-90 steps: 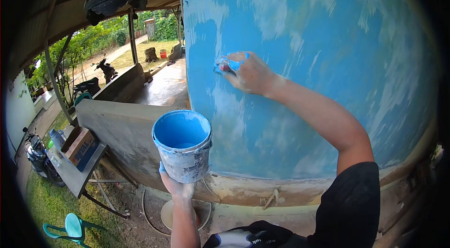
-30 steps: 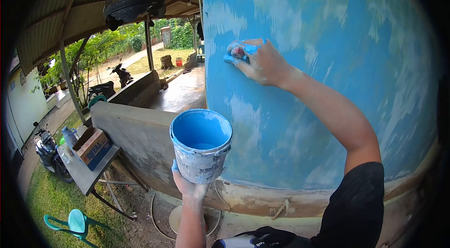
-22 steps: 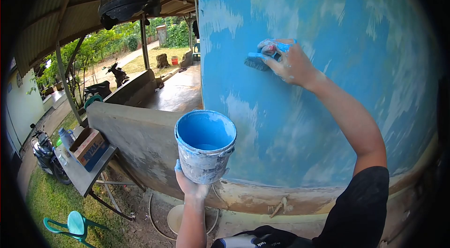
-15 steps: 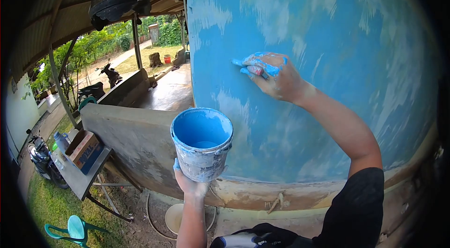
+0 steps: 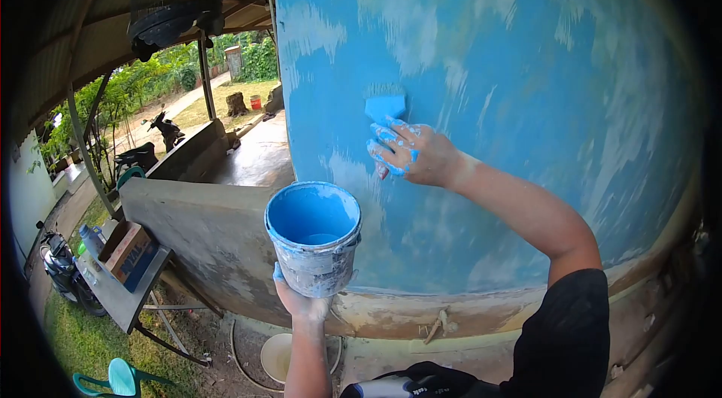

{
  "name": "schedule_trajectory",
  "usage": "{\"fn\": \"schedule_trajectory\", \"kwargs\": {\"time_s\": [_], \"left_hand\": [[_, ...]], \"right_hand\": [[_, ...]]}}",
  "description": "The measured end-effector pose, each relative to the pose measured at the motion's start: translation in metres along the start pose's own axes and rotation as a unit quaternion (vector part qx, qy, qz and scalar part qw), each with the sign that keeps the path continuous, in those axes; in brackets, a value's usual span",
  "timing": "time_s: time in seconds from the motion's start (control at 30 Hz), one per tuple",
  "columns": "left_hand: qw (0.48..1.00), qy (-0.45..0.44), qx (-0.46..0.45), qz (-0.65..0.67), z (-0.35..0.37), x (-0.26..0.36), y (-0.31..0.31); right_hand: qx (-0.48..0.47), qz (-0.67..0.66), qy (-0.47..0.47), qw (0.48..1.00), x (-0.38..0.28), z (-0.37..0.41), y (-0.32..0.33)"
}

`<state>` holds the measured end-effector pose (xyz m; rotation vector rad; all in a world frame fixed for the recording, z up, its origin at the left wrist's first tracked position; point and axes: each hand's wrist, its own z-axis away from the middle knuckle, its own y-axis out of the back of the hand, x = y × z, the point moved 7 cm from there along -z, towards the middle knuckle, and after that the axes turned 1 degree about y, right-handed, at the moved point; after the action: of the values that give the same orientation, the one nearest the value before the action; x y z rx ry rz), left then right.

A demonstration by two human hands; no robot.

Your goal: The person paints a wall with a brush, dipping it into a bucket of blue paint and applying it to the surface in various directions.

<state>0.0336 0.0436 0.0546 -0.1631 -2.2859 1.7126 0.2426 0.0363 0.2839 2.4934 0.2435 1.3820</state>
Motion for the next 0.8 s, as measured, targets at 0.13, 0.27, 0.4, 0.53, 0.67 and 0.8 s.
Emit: {"fn": "schedule_trajectory", "kwargs": {"time_s": [0.13, 0.27, 0.4, 0.53, 0.67, 0.8], "left_hand": [[1.000, -0.002, -0.011, -0.006, 0.004, -0.001, 0.000], [0.999, 0.013, -0.035, 0.016, 0.009, -0.001, -0.005], [0.999, -0.025, 0.037, -0.015, 0.008, 0.000, -0.013], [0.999, -0.022, 0.034, -0.001, 0.009, -0.002, -0.017], [0.999, -0.023, 0.032, -0.005, 0.012, -0.003, -0.015], [0.997, -0.033, 0.063, 0.013, 0.016, -0.015, -0.013]], "right_hand": [[-0.007, -0.047, 0.017, 0.999, -0.042, 0.030, -0.008], [0.016, -0.113, -0.023, 0.993, -0.027, 0.013, 0.010], [0.064, -0.120, -0.091, 0.987, 0.049, -0.030, 0.040], [0.086, -0.047, -0.065, 0.993, 0.064, -0.048, 0.066], [0.017, 0.018, 0.018, 1.000, 0.015, -0.013, 0.015], [-0.004, -0.032, 0.028, 0.999, -0.013, 0.005, 0.014]]}}
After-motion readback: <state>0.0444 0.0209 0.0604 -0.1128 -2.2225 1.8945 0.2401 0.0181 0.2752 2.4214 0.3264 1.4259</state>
